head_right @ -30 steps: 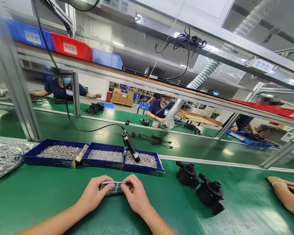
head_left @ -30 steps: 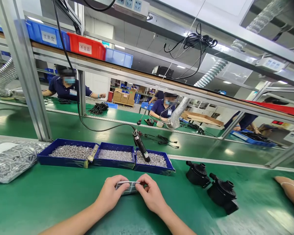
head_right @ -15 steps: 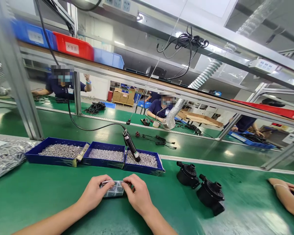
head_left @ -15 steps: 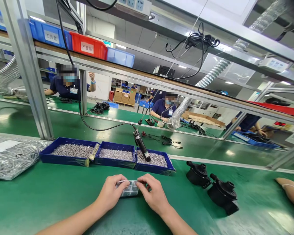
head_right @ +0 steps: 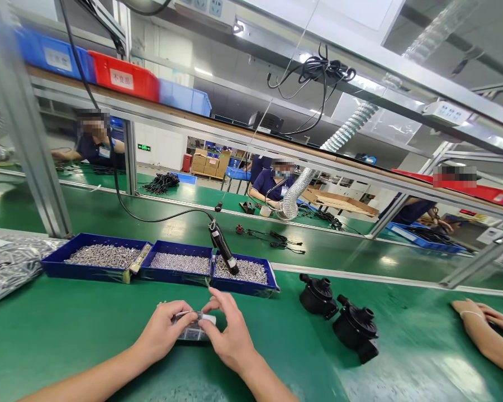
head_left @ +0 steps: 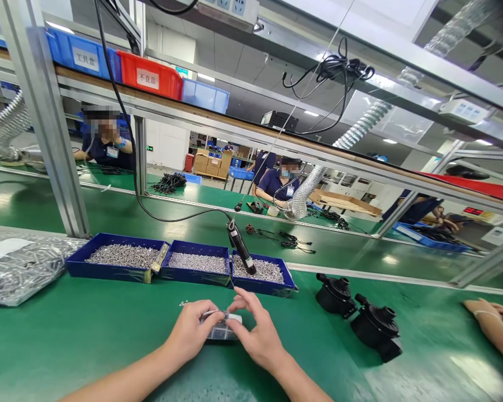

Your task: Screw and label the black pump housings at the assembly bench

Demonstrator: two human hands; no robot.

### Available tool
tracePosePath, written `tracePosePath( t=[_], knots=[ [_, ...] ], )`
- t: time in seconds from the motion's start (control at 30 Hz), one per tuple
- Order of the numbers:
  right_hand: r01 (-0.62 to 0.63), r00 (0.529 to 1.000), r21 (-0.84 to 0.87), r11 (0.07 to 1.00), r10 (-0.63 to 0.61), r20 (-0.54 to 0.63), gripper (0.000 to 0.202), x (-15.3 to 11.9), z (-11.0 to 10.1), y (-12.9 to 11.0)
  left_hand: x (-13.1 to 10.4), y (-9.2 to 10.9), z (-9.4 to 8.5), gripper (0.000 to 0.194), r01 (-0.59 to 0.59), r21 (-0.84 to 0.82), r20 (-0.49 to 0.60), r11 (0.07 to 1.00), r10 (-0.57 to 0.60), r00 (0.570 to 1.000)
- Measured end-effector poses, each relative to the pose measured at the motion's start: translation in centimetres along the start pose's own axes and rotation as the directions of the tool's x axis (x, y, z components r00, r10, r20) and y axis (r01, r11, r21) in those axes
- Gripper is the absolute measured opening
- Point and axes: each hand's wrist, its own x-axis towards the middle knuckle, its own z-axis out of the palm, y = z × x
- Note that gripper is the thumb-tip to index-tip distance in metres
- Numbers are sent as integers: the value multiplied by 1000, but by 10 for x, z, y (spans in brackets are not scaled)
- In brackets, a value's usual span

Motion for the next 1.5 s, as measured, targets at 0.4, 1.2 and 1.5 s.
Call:
tracePosePath(
  t=[0.4, 1.2, 1.5],
  knots=[
    [160, 976, -230, 960, -189, -108, 69, 1, 1, 5, -1, -3, -2, 45, 23, -142, -40, 990, -29, 999],
    [-565, 646, -407, 718, 77, -759, 100, 25, -237, 96, -9, -20, 9, 33, -233, 135, 40, 963, 230, 972],
    [-553, 635, -259, 792, 200, -746, 103, -15, -204, 75, -11, -10, 6, 32, -188, 60, 77, 980, 183, 980]
  ],
)
